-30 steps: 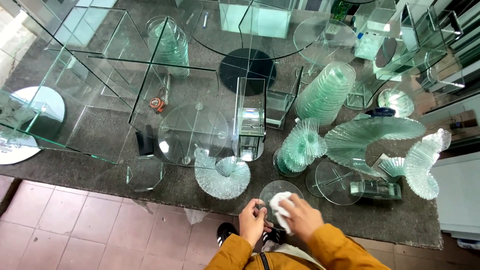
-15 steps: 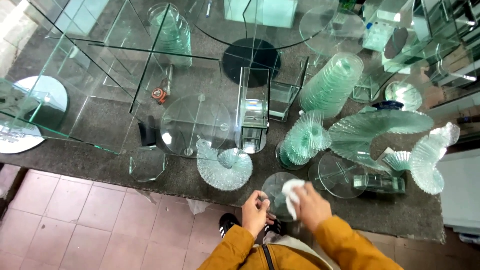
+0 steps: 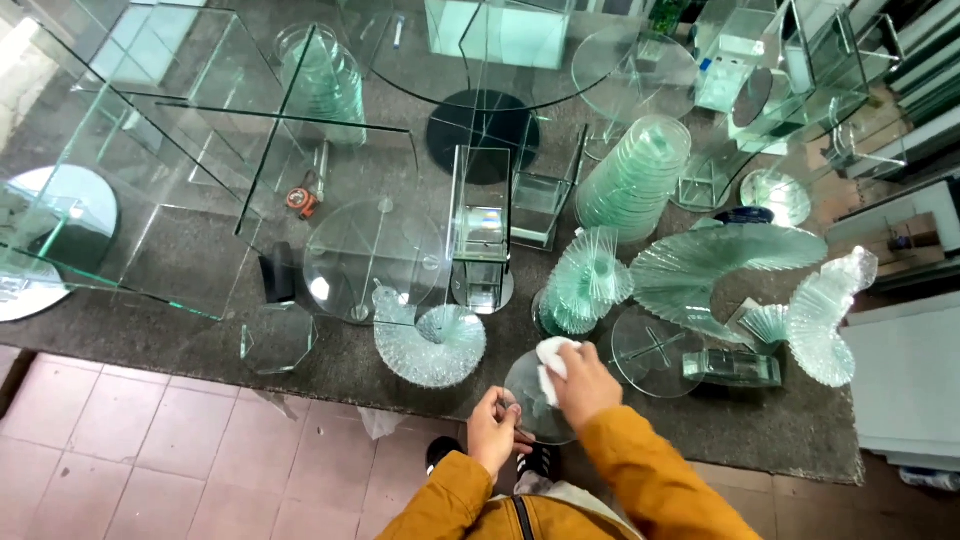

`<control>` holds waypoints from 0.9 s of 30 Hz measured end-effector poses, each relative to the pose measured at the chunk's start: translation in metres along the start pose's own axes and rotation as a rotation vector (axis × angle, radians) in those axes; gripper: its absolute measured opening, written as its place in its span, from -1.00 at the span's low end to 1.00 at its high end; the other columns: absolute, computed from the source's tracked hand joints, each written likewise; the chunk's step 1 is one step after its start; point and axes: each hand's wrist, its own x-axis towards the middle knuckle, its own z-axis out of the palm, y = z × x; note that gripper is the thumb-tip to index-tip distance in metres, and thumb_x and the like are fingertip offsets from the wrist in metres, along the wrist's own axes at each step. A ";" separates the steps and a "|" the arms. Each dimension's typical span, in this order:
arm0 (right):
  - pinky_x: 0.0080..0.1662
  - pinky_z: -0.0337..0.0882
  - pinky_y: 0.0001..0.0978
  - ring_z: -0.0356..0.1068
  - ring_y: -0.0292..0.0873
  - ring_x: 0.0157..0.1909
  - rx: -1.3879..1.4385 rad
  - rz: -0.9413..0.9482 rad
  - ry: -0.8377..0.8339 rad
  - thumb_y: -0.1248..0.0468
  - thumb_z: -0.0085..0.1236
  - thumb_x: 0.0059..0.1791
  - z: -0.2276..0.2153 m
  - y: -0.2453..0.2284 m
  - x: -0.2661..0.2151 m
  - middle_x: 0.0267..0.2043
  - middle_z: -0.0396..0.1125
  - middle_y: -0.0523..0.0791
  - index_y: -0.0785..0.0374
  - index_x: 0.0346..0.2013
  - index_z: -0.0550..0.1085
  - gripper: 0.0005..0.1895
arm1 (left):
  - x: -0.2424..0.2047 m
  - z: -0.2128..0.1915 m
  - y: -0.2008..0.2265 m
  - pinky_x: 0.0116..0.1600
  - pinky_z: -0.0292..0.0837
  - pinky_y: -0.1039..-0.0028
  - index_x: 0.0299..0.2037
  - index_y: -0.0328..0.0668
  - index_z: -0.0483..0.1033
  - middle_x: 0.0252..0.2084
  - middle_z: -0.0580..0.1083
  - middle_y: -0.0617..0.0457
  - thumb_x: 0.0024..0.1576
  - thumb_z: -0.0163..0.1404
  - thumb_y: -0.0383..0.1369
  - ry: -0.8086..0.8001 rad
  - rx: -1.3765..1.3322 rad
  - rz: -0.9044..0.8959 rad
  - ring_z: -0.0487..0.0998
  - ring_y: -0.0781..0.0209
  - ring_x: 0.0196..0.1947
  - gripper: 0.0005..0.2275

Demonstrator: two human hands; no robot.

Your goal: Wiping and cleaning various glass components and decorative items on a workbench using a cloth.

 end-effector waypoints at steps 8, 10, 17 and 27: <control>-0.29 0.66 0.05 0.54 0.00 -0.03 -0.028 -0.253 -0.129 -0.07 0.20 0.11 0.020 0.010 -0.044 0.23 0.25 -0.16 -0.17 0.09 0.42 -0.70 | 0.001 -0.007 0.003 -0.50 0.73 0.39 -0.09 -0.11 0.46 -0.33 0.36 -0.01 0.42 0.01 -0.45 -0.015 -0.025 -0.096 0.66 0.12 -0.62 -0.97; -0.28 0.70 0.01 0.60 -0.05 -0.10 -0.047 -0.220 -0.080 -0.15 0.17 0.10 0.009 0.028 -0.026 0.19 0.30 -0.22 -0.24 0.09 0.48 -0.69 | 0.004 -0.002 0.005 -0.49 0.74 0.37 -0.11 -0.11 0.49 -0.33 0.45 -0.06 0.42 0.02 -0.47 -0.048 -0.026 -0.105 0.71 0.11 -0.58 -0.95; -0.08 0.53 0.22 0.44 0.16 0.11 0.008 -0.148 -0.121 -0.05 0.11 0.12 0.034 -0.015 -0.019 0.30 0.15 -0.08 -0.22 0.21 0.40 -0.64 | -0.003 0.002 0.015 -0.39 0.78 0.27 -0.07 -0.16 0.48 -0.40 0.40 -0.08 0.45 -0.03 -0.46 0.013 -0.012 -0.147 0.66 0.05 -0.55 -0.95; 0.11 0.63 -0.01 0.47 -0.09 0.21 0.028 0.067 -0.267 -0.08 -0.01 0.20 -0.051 -0.041 -0.010 0.33 0.17 -0.19 -0.19 0.32 0.38 -0.61 | 0.003 0.002 0.000 -0.46 0.74 0.32 -0.13 -0.19 0.46 -0.38 0.45 -0.06 0.44 -0.02 -0.50 -0.014 -0.119 -0.067 0.74 0.01 -0.54 -0.92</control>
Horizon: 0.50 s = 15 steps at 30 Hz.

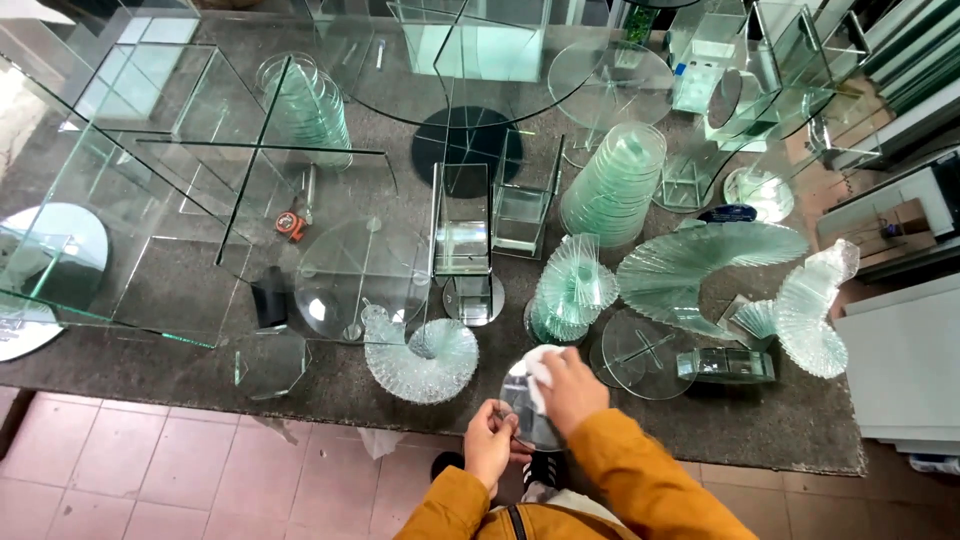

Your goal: Wiping and cleaning various glass components and decorative items on a workbench using a cloth.

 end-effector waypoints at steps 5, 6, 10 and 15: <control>-0.07 0.59 0.17 0.53 0.05 0.04 -0.064 -0.200 -0.017 -0.10 0.21 0.11 0.045 0.049 -0.028 0.22 0.22 -0.20 -0.23 0.16 0.43 -0.64 | -0.007 -0.007 0.007 -0.42 0.75 0.33 -0.08 -0.19 0.51 -0.36 0.41 -0.05 0.43 0.01 -0.48 -0.043 0.054 -0.036 0.68 0.06 -0.57 -0.96; 0.03 0.57 0.16 0.57 -0.02 0.08 -0.050 -0.142 -0.104 -0.20 0.29 0.05 0.041 0.063 -0.038 0.26 0.22 -0.29 -0.37 0.16 0.45 -0.58 | -0.006 -0.011 0.003 -0.41 0.75 0.34 -0.06 -0.20 0.54 -0.35 0.42 -0.03 0.42 0.03 -0.47 -0.090 0.078 -0.019 0.71 0.05 -0.55 -0.97; 0.14 0.58 -0.06 0.62 -0.12 0.06 0.105 0.248 -0.140 -0.08 0.24 0.08 -0.003 0.100 -0.056 0.33 0.35 -0.33 -0.28 0.27 0.48 -0.56 | 0.013 -0.015 -0.005 -0.45 0.66 0.42 -0.10 -0.16 0.50 -0.39 0.43 -0.02 0.45 -0.02 -0.50 -0.133 0.048 -0.015 0.74 0.06 -0.51 -0.93; -0.01 0.51 -0.20 0.43 -0.08 -0.20 0.967 0.536 -0.169 -0.08 0.07 0.17 -0.024 0.062 -0.066 0.03 0.57 0.03 0.16 0.40 0.51 -0.41 | 0.018 -0.020 -0.004 -0.35 0.73 0.36 0.10 -0.10 0.45 -0.14 0.53 -0.07 0.47 -0.05 -0.44 -0.265 0.096 -0.036 0.76 0.07 -0.39 -0.92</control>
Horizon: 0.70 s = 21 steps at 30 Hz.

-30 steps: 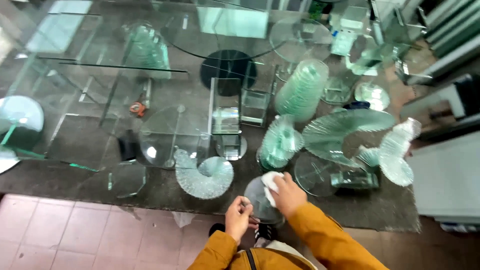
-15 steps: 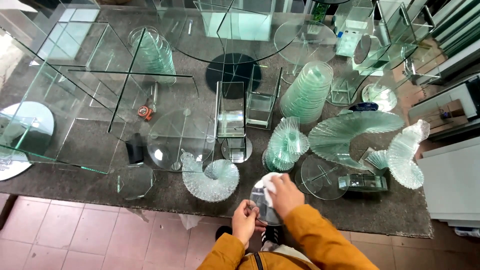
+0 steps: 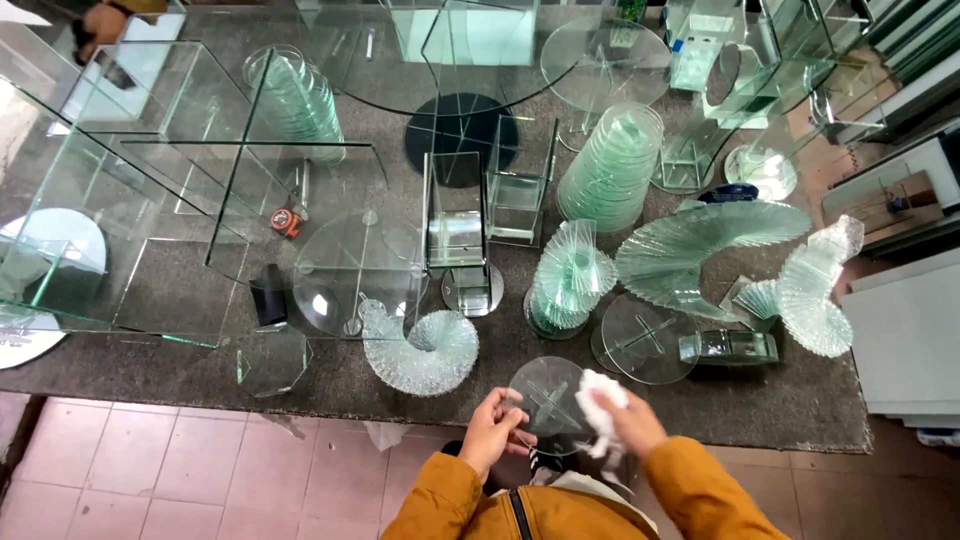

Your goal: Wiping and cleaning various glass components and decorative items on a workbench using a cloth.

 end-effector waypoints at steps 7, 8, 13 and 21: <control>-0.28 0.51 -0.20 0.57 0.01 -0.34 0.109 -0.124 -0.036 0.13 0.38 0.04 0.036 0.011 0.058 -0.21 0.62 0.11 0.41 0.00 0.64 -0.60 | -0.012 0.006 0.042 -0.32 0.77 0.28 0.20 -0.11 0.33 -0.17 0.46 -0.05 0.35 0.03 -0.56 0.093 -0.003 0.059 0.72 0.09 -0.46 -0.72; -0.13 0.50 -0.22 0.57 -0.03 -0.22 0.095 -0.145 -0.006 0.07 0.37 0.02 0.038 0.007 0.060 -0.14 0.63 0.06 0.38 0.03 0.66 -0.55 | -0.010 0.006 0.047 -0.36 0.73 0.33 0.26 -0.14 0.32 -0.12 0.48 -0.04 0.33 0.04 -0.53 0.104 0.049 0.107 0.72 0.11 -0.46 -0.68; 0.02 0.53 -0.06 0.57 0.00 -0.08 0.033 -0.280 0.042 -0.12 0.61 -0.12 0.054 0.030 0.108 -0.21 0.60 0.05 0.25 -0.10 0.76 -0.45 | 0.017 -0.004 0.029 -0.43 0.85 0.38 0.43 -0.17 0.22 0.04 0.53 -0.20 0.16 0.18 -0.46 0.194 0.244 0.238 0.79 0.02 -0.44 -0.40; 0.08 0.51 0.08 0.62 0.14 0.03 -0.241 -0.277 0.115 -0.36 0.53 -0.16 0.054 0.030 0.159 -0.16 0.63 0.10 0.25 -0.13 0.77 -0.27 | -0.023 0.053 0.083 0.58 -0.61 -0.50 0.72 -0.15 -0.26 0.75 -0.33 -0.38 -0.07 0.45 -0.28 0.081 1.511 0.347 -0.45 -0.56 0.69 0.22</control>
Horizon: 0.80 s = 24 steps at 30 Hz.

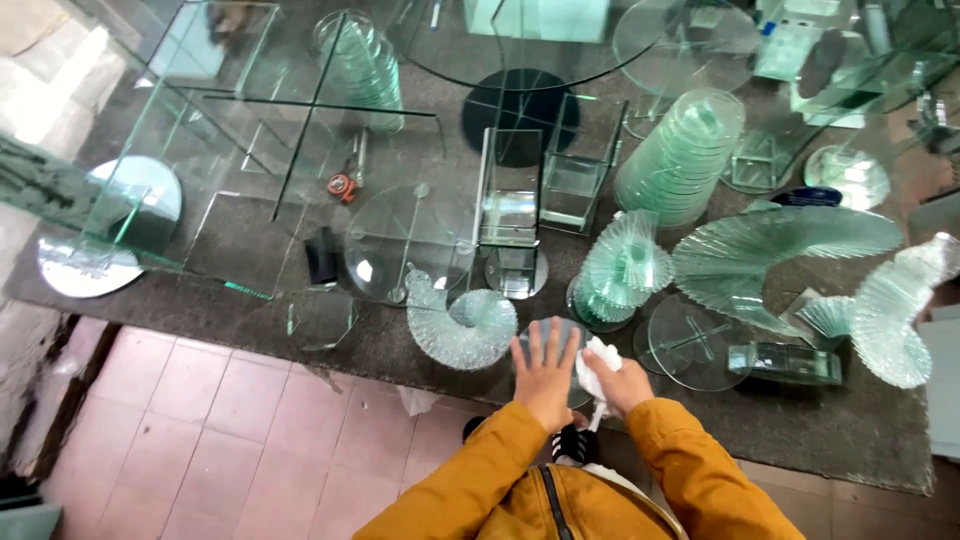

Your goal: Wiping and cleaning various glass components and decorative items on a workbench using a cloth.

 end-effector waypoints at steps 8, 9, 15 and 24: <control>0.06 0.49 -0.01 0.53 0.05 -0.07 0.170 0.011 -0.085 -0.15 0.51 -0.03 -0.013 -0.006 -0.059 -0.22 0.58 0.10 0.36 -0.19 0.75 -0.43 | 0.012 0.027 -0.010 0.52 -0.72 -0.64 0.72 0.14 -0.43 0.76 -0.50 -0.11 -0.16 0.38 -0.08 0.003 -0.003 0.006 -0.62 -0.51 0.68 0.31; 0.02 0.51 -0.07 0.53 0.01 -0.12 0.146 0.002 -0.099 -0.10 0.56 -0.06 -0.015 -0.002 -0.058 -0.26 0.59 0.03 0.31 -0.24 0.77 -0.52 | 0.014 0.029 -0.008 0.52 -0.68 -0.66 0.72 0.18 -0.44 0.76 -0.51 -0.09 -0.17 0.38 -0.10 0.002 0.016 -0.003 -0.61 -0.52 0.68 0.31; 0.20 0.43 0.08 0.53 0.13 0.22 0.204 -0.030 0.007 -0.24 0.43 0.01 0.001 -0.020 -0.033 0.07 0.59 0.19 0.34 0.13 0.69 -0.28 | 0.022 0.034 -0.020 0.51 -0.65 -0.65 0.73 0.22 -0.37 0.77 -0.51 -0.04 -0.09 0.33 0.02 0.007 -0.036 0.041 -0.63 -0.54 0.68 0.24; -0.20 0.53 0.03 0.52 -0.04 -0.15 -0.681 -0.358 0.119 -0.34 0.06 0.07 -0.066 -0.055 -0.105 0.08 0.29 -0.19 -0.02 0.04 0.57 -0.44 | 0.011 0.008 -0.028 0.56 -0.74 -0.48 0.72 0.32 -0.37 0.77 -0.55 0.16 -0.05 0.17 0.25 -0.109 -0.093 0.071 -0.76 -0.27 0.69 0.17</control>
